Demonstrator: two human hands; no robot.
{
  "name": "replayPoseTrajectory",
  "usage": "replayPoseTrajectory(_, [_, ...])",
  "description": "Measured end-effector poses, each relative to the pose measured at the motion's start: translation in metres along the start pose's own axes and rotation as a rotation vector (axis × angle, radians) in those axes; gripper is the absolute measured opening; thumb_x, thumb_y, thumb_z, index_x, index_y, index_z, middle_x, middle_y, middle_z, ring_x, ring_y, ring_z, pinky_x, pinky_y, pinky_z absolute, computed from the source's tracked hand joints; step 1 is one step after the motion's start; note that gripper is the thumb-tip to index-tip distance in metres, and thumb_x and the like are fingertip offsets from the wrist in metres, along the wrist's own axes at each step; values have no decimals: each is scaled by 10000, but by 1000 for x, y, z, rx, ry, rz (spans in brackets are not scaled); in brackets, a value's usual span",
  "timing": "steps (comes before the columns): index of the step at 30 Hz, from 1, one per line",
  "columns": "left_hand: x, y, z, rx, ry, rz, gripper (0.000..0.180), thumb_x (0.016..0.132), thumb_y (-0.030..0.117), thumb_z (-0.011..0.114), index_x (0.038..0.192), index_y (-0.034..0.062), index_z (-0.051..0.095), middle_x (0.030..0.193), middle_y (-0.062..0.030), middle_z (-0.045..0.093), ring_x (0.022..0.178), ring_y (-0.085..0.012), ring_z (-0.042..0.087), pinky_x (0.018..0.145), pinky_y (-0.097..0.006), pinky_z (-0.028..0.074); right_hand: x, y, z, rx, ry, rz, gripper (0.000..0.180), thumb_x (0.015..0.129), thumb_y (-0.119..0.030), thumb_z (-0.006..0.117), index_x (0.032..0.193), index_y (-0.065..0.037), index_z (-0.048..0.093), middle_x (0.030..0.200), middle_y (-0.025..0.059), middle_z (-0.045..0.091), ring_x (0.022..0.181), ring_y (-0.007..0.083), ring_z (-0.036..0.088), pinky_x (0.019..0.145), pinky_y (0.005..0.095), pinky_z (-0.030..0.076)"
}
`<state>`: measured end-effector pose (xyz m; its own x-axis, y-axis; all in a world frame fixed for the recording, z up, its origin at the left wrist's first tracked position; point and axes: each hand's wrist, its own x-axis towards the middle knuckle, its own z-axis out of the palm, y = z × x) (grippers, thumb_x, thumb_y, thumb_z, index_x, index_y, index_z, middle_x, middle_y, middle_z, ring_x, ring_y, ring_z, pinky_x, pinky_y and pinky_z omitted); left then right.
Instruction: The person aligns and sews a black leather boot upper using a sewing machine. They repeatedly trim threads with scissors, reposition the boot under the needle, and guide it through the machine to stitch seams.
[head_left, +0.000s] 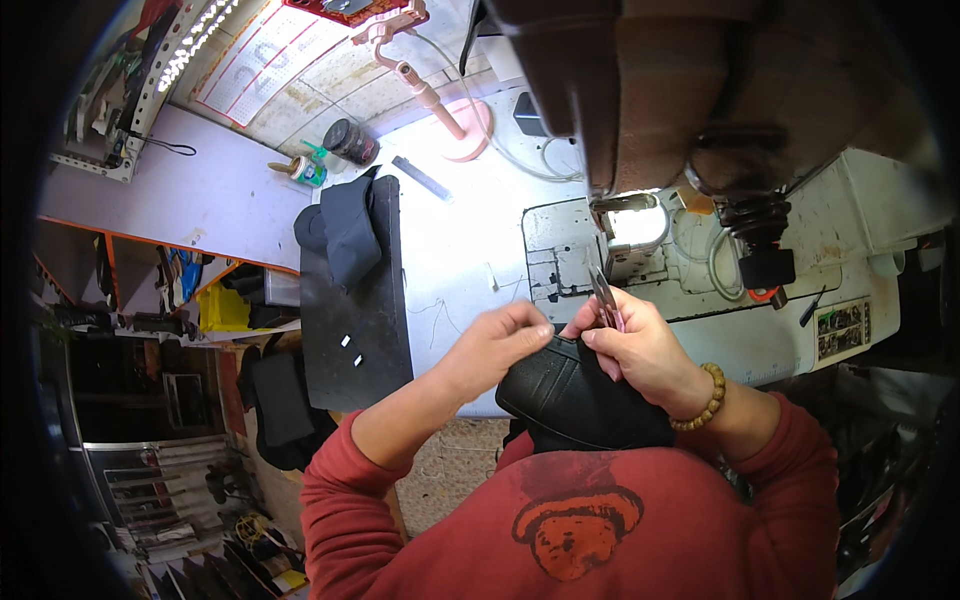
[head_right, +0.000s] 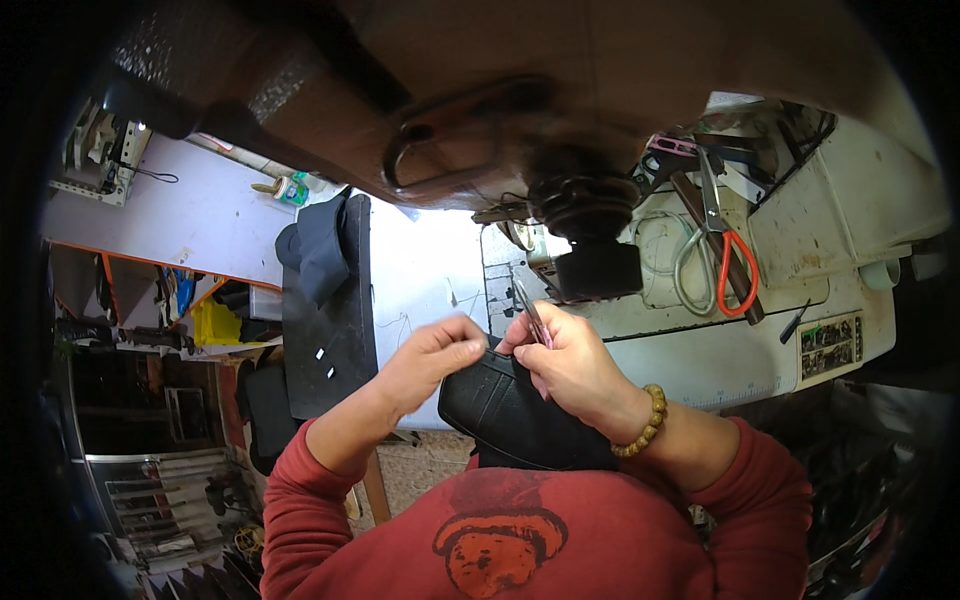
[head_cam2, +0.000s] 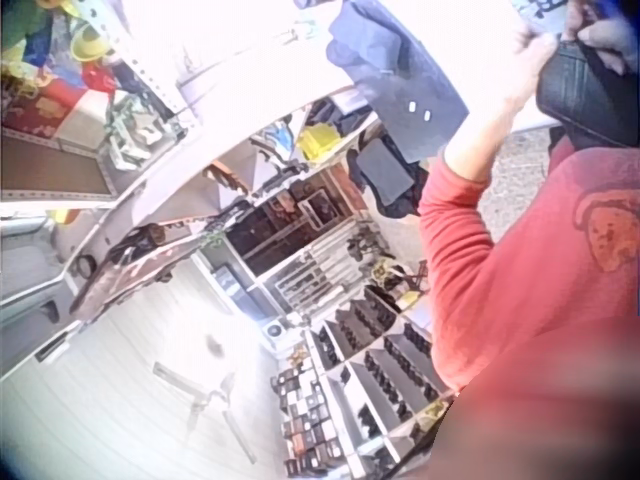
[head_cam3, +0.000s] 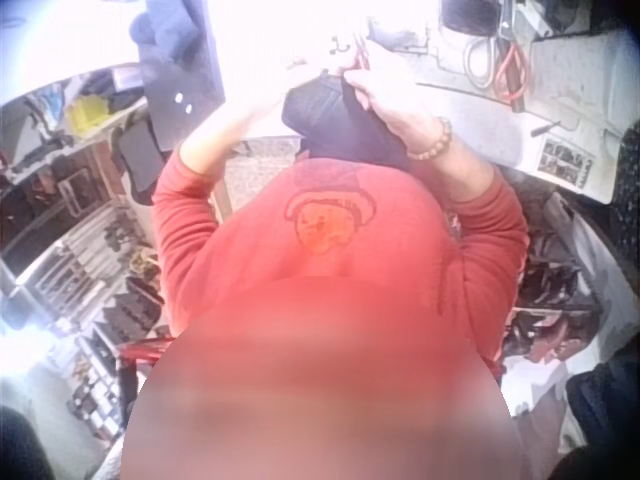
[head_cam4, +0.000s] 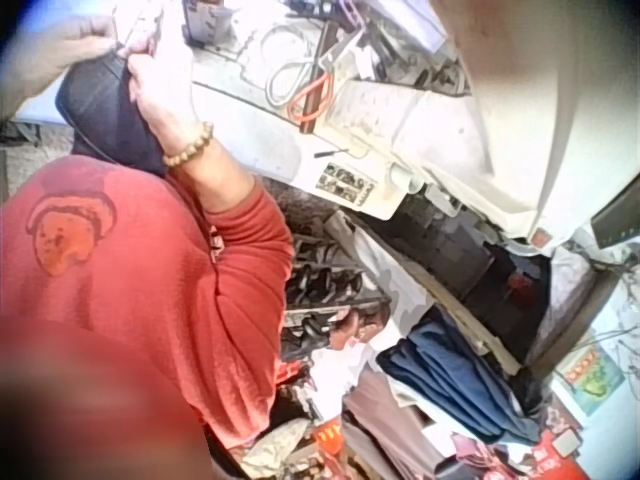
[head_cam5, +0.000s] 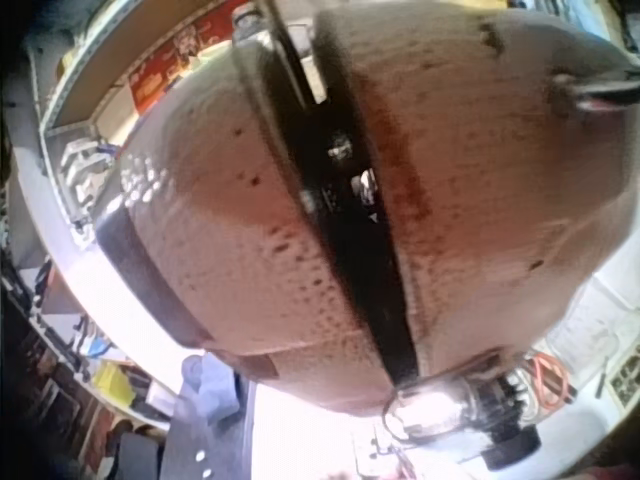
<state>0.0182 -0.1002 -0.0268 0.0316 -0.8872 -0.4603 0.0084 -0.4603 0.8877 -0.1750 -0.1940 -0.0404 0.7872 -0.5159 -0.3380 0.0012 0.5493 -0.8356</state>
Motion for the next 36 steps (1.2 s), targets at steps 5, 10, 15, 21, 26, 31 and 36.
replayPoseTrajectory(5, [-6,-3,5,-445,-73,-171,144,990,172,574,963,39,622,862,11,635,750,-46,601,669,-196,494,-12,2,3,-713,206,-713,190,876,-118,658,1036,-42,589,781,73,591,552,168,565,489,306,436])
replayPoseTrajectory(10, [-9,8,12,-479,-65,-226,141,990,178,573,961,48,621,854,22,621,733,-38,587,649,-197,486,-32,-4,-8,-1196,253,-803,307,806,-277,737,1010,-77,623,724,49,537,566,230,570,505,333,447])
replayPoseTrajectory(15, [-9,16,21,-457,-35,-237,146,989,183,577,955,50,626,845,16,627,718,-38,593,639,-196,490,-36,-7,-11,-1303,291,-808,275,779,-248,746,973,-86,639,723,39,528,568,212,571,503,336,447])
replayPoseTrajectory(21, [-12,17,21,-486,-56,-197,147,982,170,582,964,35,638,862,-5,651,741,-60,623,669,-204,514,-38,-11,-10,-1325,284,-822,273,767,-245,750,964,-91,642,721,35,516,569,201,569,499,336,441])
replayPoseTrajectory(26, [-12,17,23,-471,-49,-191,150,984,173,581,961,37,639,860,-2,651,737,-54,618,663,-203,510,-38,-12,-9,-1345,283,-821,271,764,-249,751,956,-95,637,714,32,507,564,192,566,490,335,430])
replayPoseTrajectory(31, [-14,20,27,-422,-10,-213,165,998,196,569,945,56,639,821,28,626,694,-20,572,609,-185,470,-39,-12,-9,-1350,276,-792,258,766,-239,751,946,-97,632,707,26,504,564,185,567,489,330,428])
replayPoseTrajectory(36, [-14,20,27,-429,-2,-207,168,1000,197,567,948,55,640,819,26,629,687,-19,572,602,-183,468,-38,-13,-8,-1364,281,-813,244,770,-237,747,936,-101,630,709,23,509,567,181,572,495,326,431])
